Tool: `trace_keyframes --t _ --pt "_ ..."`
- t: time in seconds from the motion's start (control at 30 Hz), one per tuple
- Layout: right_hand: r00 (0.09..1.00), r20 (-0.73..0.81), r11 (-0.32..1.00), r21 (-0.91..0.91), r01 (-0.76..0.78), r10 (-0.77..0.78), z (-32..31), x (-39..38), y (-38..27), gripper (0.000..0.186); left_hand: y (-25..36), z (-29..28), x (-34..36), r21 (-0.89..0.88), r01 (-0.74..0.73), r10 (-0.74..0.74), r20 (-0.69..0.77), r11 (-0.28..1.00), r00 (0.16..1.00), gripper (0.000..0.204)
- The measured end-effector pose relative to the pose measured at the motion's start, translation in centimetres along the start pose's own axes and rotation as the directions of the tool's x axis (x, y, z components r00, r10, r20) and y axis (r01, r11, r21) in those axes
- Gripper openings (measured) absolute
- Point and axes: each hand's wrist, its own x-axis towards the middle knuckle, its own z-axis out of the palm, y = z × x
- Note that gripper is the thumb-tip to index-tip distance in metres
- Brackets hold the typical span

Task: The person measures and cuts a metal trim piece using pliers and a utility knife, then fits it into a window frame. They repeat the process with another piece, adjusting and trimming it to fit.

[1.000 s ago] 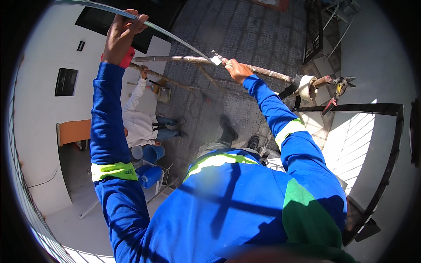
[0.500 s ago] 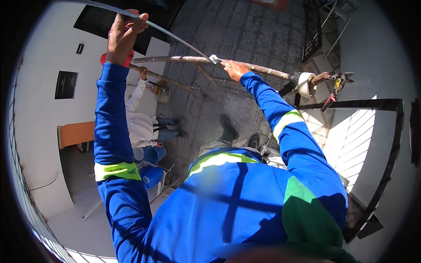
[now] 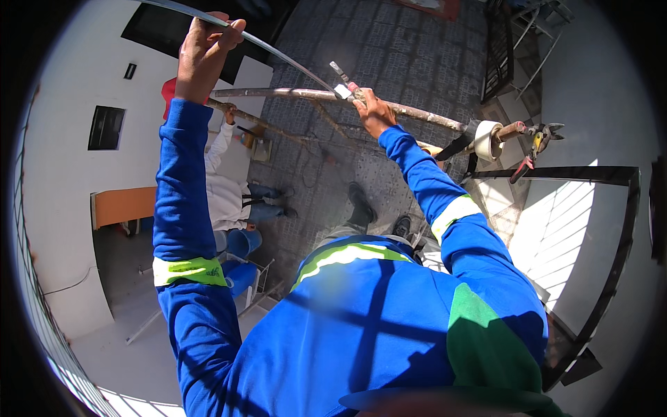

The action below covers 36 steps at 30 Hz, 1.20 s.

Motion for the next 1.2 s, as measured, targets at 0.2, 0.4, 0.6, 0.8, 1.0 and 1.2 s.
trace_keyframes --t 0.2,0.4,0.6,0.8,1.0,1.2 --pt "0.972 0.198 0.987 -0.125 -0.099 0.123 -1.5 0.9 -0.7 0.046 0.3 0.0 -0.5 -0.006 -0.019 0.019 -0.026 1.000 0.999 0.035" --pt "0.875 0.330 0.928 -0.234 -0.289 0.355 0.1 0.2 -1.9 0.048 0.2 0.1 -0.7 -0.056 -0.009 0.007 -0.039 0.998 0.999 0.036" --pt "0.948 0.151 0.960 -0.021 -0.279 0.279 -0.1 -0.2 -2.7 0.046 -0.5 0.1 -1.5 -0.037 0.004 -0.009 -0.129 0.999 0.992 0.050" --pt "0.945 0.207 0.953 -0.220 -0.208 0.254 0.3 -0.2 -2.2 0.043 -0.7 0.0 -2.2 -0.037 -0.003 -0.003 -0.155 0.999 0.988 0.048" --pt "0.961 0.213 0.975 -0.175 -0.140 0.176 0.9 1.6 -1.7 0.038 -0.2 -0.3 -2.7 -0.045 0.022 -0.027 -0.126 0.999 0.992 0.047" --pt "0.973 0.171 0.980 -0.145 -0.134 0.158 -0.5 3.3 -3.4 0.040 0.0 -0.2 -2.6 -0.037 0.024 -0.029 -0.132 0.999 0.991 0.046"
